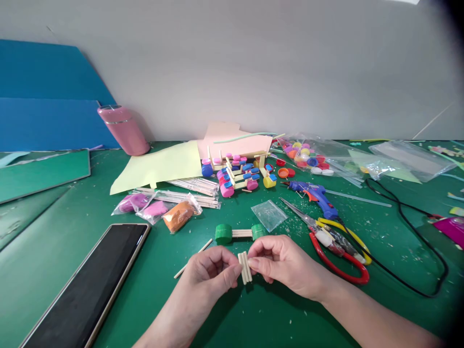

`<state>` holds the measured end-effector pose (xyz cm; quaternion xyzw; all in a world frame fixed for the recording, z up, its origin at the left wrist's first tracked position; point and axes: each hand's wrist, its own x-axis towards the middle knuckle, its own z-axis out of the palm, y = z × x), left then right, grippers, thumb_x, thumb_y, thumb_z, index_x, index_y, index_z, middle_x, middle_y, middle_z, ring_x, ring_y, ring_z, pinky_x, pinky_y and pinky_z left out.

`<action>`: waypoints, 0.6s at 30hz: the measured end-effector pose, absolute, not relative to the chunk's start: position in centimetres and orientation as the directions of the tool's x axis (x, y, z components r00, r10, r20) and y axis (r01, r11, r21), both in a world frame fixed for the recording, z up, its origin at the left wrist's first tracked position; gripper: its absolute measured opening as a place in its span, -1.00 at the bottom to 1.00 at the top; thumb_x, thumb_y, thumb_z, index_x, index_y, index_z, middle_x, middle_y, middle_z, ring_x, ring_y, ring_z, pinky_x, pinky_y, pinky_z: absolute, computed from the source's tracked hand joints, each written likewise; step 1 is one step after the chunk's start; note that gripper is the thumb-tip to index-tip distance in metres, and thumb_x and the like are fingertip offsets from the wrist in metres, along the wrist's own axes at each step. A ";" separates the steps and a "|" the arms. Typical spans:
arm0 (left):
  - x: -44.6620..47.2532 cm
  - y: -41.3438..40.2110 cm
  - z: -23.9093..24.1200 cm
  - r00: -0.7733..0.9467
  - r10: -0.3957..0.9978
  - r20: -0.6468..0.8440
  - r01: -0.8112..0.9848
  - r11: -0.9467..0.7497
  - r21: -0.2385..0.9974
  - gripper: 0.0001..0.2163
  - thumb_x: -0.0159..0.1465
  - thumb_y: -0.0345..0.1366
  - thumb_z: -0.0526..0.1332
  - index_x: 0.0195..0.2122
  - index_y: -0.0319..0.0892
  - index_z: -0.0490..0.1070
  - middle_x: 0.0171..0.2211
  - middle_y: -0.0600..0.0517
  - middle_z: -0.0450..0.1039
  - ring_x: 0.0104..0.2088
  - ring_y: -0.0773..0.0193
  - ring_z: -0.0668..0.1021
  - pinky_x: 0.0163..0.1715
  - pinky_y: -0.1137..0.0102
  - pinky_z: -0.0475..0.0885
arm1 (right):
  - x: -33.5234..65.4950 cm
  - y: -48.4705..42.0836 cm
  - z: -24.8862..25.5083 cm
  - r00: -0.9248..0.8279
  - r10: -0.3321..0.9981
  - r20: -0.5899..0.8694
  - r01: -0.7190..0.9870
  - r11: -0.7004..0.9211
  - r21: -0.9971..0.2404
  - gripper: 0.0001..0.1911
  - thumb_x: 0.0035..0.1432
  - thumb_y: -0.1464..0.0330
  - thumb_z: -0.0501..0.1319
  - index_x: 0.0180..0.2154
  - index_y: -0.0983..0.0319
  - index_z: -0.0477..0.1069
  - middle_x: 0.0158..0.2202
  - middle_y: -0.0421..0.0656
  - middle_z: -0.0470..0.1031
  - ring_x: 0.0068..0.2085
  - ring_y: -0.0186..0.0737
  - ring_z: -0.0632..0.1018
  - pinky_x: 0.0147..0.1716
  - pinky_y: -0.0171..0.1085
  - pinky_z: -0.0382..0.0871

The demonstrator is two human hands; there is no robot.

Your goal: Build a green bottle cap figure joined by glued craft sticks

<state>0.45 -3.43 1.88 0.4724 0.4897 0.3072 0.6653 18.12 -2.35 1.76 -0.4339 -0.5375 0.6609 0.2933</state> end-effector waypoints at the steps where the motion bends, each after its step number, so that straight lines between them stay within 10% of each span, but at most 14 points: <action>1: 0.4 -3.4 1.9 0.333 0.871 -0.361 0.063 0.361 0.930 -0.76 0.12 -0.17 0.20 -0.55 -0.23 0.31 -0.61 0.13 0.26 -0.53 0.39 0.24 -0.53 0.47 0.12 | 18.1 -2.4 1.8 -0.453 0.855 -0.253 0.084 -0.242 -0.967 -0.76 0.04 0.24 0.25 -0.41 0.33 0.41 -0.52 -0.22 0.39 -0.56 -0.48 0.32 -0.58 -0.45 0.23; 18: 0.5 -3.5 2.1 0.305 0.878 -0.368 0.090 0.358 0.929 -0.75 0.05 -0.15 0.25 -0.58 -0.23 0.31 -0.64 0.14 0.24 -0.57 0.40 0.22 -0.57 0.48 0.09 | 18.1 -2.4 2.1 -0.454 0.864 -0.217 0.101 -0.192 -0.976 -0.81 0.01 0.30 0.27 -0.43 0.32 0.42 -0.58 -0.28 0.32 -0.54 -0.45 0.28 -0.57 -0.45 0.16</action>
